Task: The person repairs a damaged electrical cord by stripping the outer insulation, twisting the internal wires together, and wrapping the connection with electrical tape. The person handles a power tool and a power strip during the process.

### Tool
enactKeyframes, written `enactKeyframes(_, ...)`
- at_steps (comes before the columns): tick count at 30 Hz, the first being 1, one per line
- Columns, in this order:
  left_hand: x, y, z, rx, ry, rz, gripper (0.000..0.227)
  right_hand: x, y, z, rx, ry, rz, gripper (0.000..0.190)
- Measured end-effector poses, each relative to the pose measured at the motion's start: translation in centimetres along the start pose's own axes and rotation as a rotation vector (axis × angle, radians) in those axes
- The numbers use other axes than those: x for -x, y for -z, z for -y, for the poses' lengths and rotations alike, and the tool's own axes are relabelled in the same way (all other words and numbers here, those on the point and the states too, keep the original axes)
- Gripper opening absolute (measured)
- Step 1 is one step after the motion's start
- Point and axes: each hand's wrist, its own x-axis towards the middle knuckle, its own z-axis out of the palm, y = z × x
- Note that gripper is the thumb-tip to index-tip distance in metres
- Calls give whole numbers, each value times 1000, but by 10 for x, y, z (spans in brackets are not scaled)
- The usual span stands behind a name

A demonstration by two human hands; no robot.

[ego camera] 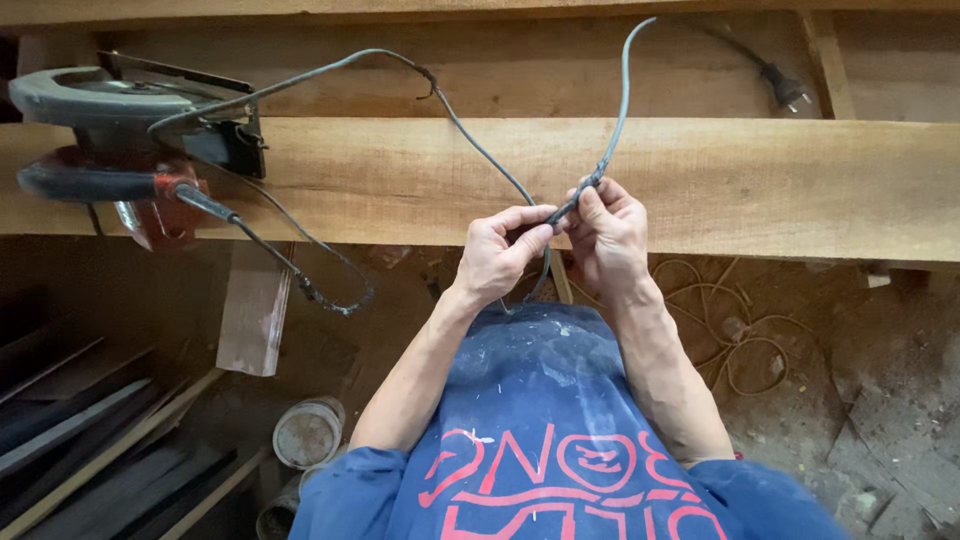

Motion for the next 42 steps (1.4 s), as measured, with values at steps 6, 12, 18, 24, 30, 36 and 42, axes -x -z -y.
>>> enactKeyframes(6,-2,-10,1,-101,21,-152,23,-2,-10,0,49,-21,-36,13)
enactKeyframes(12,-3,-8,0,-38,57,-145,21,10,-5,-11,278,-18,-34,15)
enactKeyframes(18,-9,-9,-3,-242,40,-121,17,9,2,-7,435,111,-140,10)
enactKeyframes(24,-20,-19,-12,-411,-87,-76,16,14,6,2,605,172,-154,13)
enactKeyframes(30,-29,-19,1,-283,-58,-58,22,17,4,-1,619,244,-94,15)
enactKeyframes(36,-33,-13,40,87,58,-34,23,16,0,-8,331,-16,-144,21)
enactKeyframes(42,-26,-8,43,4,130,18,21,4,-13,15,439,181,-184,20)
